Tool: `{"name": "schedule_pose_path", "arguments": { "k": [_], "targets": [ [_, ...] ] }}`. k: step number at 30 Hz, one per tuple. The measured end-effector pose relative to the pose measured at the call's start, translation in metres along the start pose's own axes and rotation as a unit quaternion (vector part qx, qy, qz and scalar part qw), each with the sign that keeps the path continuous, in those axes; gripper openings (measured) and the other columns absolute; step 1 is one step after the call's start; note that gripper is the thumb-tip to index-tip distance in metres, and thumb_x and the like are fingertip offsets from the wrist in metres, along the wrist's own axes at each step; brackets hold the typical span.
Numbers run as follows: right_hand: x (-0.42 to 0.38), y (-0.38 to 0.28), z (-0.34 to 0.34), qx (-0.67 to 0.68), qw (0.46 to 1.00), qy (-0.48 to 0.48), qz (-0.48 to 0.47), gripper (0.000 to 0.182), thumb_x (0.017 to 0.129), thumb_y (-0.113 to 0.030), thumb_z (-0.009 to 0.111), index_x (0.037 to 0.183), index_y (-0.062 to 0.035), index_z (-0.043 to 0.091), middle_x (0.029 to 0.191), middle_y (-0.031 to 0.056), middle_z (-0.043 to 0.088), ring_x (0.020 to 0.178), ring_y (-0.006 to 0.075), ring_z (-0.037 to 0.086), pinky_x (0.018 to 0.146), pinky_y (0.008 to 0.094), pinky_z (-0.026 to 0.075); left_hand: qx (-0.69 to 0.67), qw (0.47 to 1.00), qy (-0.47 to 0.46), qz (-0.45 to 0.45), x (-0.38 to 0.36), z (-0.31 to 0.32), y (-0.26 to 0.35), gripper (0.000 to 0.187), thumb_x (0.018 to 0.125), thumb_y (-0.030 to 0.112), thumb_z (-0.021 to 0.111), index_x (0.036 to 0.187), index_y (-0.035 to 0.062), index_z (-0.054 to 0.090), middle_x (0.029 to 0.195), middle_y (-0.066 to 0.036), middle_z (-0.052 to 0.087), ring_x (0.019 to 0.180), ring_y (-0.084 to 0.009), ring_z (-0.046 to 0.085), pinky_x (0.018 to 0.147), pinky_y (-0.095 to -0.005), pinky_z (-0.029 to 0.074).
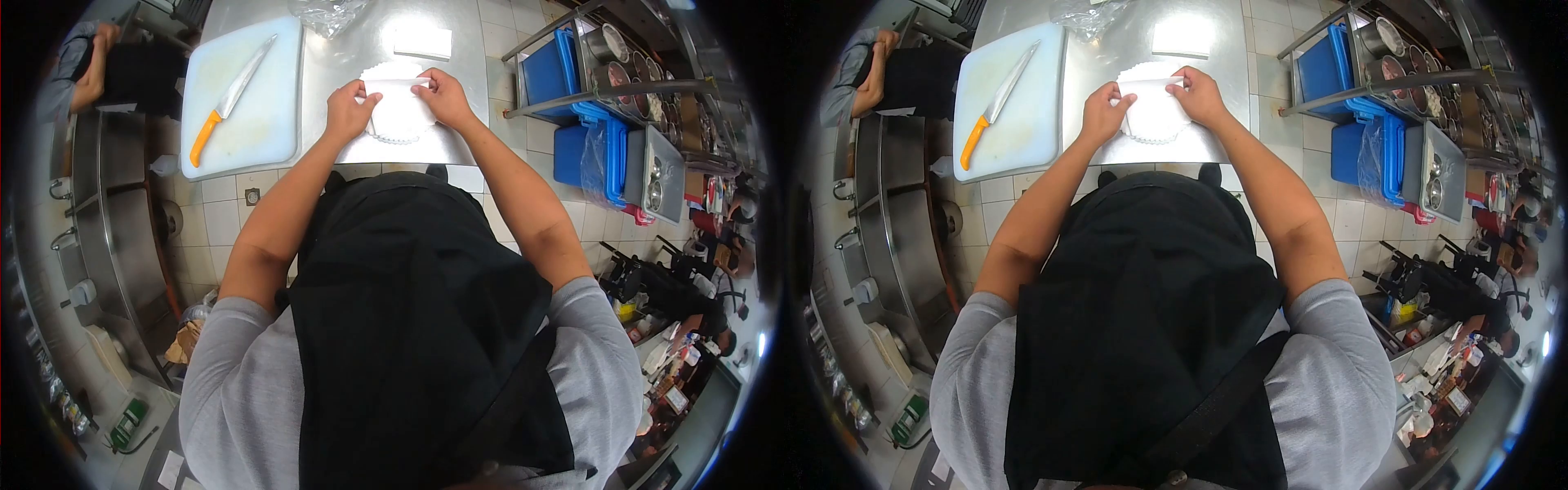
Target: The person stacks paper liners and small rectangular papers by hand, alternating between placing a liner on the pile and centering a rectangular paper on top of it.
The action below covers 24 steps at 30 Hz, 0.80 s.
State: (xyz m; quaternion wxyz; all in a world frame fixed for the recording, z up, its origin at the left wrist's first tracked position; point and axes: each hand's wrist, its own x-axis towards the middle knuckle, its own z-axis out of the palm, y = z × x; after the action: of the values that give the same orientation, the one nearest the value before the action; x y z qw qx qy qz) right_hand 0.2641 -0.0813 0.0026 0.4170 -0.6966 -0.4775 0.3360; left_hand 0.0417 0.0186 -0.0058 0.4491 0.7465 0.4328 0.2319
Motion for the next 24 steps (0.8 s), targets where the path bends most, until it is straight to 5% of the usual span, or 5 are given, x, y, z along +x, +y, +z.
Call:
{"name": "schedule_pose_path", "arguments": {
  "k": [4, 10, 24],
  "targets": [
    [0.012, 0.000, 0.006, 0.065, 0.993, 0.037, 0.087, 0.021, 0.093, -0.010, 0.077, 0.107, -0.0011, 0.063, 0.084, 0.0015, 0.069, 0.074, 0.0094, 0.062, 0.068, 0.0281, 0.052, 0.029, 0.997, 0.066, -0.040, 0.010, 0.007, 0.006, 0.030, 0.089, 0.032, 0.080, 0.099, 0.0047, 0.073, 0.086, -0.010, 0.076, 0.081, -0.0249, 0.072, 0.080, -0.0380, 0.055],
    [0.017, -0.003, 0.009, -0.010, 0.987, 0.091, 0.130, 0.038, 0.083, -0.020, 0.086, 0.108, -0.0012, 0.064, 0.085, 0.0068, 0.070, 0.076, 0.0164, 0.065, 0.074, 0.0322, 0.054, 0.038, 0.990, 0.092, -0.095, 0.012, 0.012, 0.012, 0.029, 0.090, 0.033, 0.079, 0.101, 0.0072, 0.072, 0.085, -0.003, 0.075, 0.081, -0.0200, 0.071, 0.089, -0.0376, 0.047],
    [0.013, -0.008, 0.010, -0.031, 0.982, 0.137, 0.122, 0.041, 0.080, -0.019, 0.087, 0.107, -0.0016, 0.062, 0.085, 0.0075, 0.067, 0.079, 0.0201, 0.066, 0.075, 0.0337, 0.054, 0.011, 0.989, 0.145, -0.005, 0.002, 0.024, -0.010, 0.034, 0.081, 0.021, 0.084, 0.104, 0.0094, 0.062, 0.081, -0.001, 0.071, 0.083, -0.0220, 0.068, 0.098, -0.0430, 0.037]
  ]
}}
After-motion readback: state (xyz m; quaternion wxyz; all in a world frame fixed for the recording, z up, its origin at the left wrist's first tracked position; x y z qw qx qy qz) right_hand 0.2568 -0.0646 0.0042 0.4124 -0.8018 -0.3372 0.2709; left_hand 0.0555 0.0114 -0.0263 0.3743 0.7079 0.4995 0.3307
